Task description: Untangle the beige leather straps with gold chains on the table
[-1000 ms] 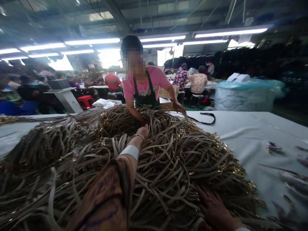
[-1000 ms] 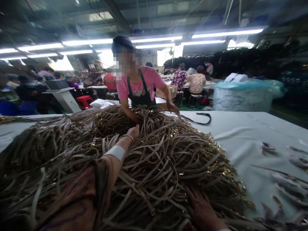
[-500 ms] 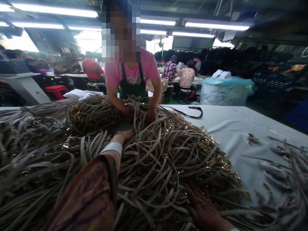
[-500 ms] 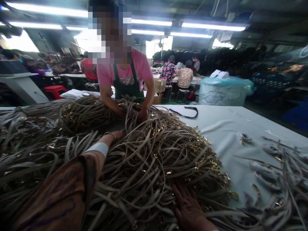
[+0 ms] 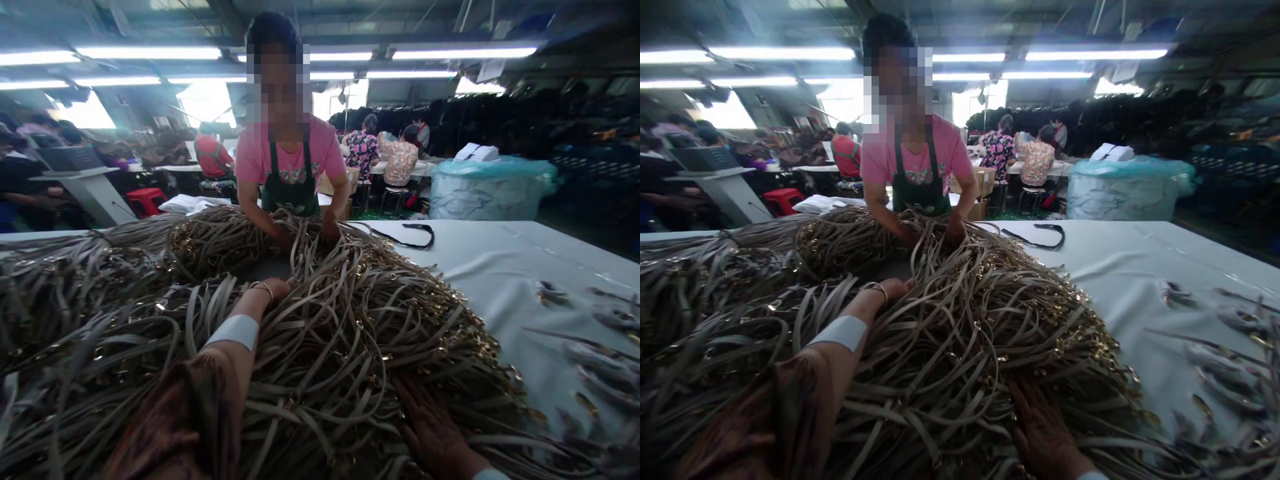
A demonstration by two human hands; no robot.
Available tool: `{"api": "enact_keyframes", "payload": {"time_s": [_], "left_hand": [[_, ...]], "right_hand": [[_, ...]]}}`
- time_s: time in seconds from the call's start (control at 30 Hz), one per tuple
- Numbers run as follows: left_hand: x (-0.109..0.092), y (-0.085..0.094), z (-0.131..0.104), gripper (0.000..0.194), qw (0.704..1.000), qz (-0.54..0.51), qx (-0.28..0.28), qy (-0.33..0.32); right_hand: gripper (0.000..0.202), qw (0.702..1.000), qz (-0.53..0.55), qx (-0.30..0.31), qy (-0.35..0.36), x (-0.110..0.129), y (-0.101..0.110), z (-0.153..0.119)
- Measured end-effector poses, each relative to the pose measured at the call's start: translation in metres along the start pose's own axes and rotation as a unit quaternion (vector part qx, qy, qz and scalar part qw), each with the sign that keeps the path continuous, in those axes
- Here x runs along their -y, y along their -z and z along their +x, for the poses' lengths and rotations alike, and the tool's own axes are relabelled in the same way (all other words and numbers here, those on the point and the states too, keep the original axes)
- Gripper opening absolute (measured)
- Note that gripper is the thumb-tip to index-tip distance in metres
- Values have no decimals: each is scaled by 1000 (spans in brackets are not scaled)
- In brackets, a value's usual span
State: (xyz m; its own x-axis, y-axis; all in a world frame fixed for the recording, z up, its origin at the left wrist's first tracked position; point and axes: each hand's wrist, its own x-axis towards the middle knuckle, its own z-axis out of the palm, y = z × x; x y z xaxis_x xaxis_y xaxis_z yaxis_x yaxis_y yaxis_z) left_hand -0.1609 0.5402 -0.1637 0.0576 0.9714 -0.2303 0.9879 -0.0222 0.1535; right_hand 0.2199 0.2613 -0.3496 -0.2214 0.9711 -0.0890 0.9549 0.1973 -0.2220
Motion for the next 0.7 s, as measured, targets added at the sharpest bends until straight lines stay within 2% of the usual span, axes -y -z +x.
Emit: {"api": "enact_keyframes", "payload": {"time_s": [0.07,0.13,0.23,0.33,0.4,0.53,0.63,0.7], "left_hand": [[-1,0,-20,50,999,3,33,-1],[-3,1,-44,56,999,8,41,-9],[-7,1,-78,65,999,21,14,-23],[-11,-5,-99,72,999,37,-18,-32],[-12,-11,-104,73,998,42,-23,-40],[-11,-20,-100,74,997,39,-9,-59],[-10,-15,-94,75,997,31,7,-68],[-8,-5,-86,69,998,25,9,-63]], "right_hand": [[67,1000,-3,-4,-3,-3,-5,0],[68,1000,-5,-13,-2,-7,-9,-1],[70,1000,-9,-26,7,-10,-13,-1],[66,999,-13,-36,7,-13,-16,0],[66,999,-13,-46,14,-15,-18,2],[66,998,-29,-48,20,-17,-19,6],[66,998,-37,-33,24,-17,-17,8],[66,999,-38,-28,24,-17,-15,9]]}}
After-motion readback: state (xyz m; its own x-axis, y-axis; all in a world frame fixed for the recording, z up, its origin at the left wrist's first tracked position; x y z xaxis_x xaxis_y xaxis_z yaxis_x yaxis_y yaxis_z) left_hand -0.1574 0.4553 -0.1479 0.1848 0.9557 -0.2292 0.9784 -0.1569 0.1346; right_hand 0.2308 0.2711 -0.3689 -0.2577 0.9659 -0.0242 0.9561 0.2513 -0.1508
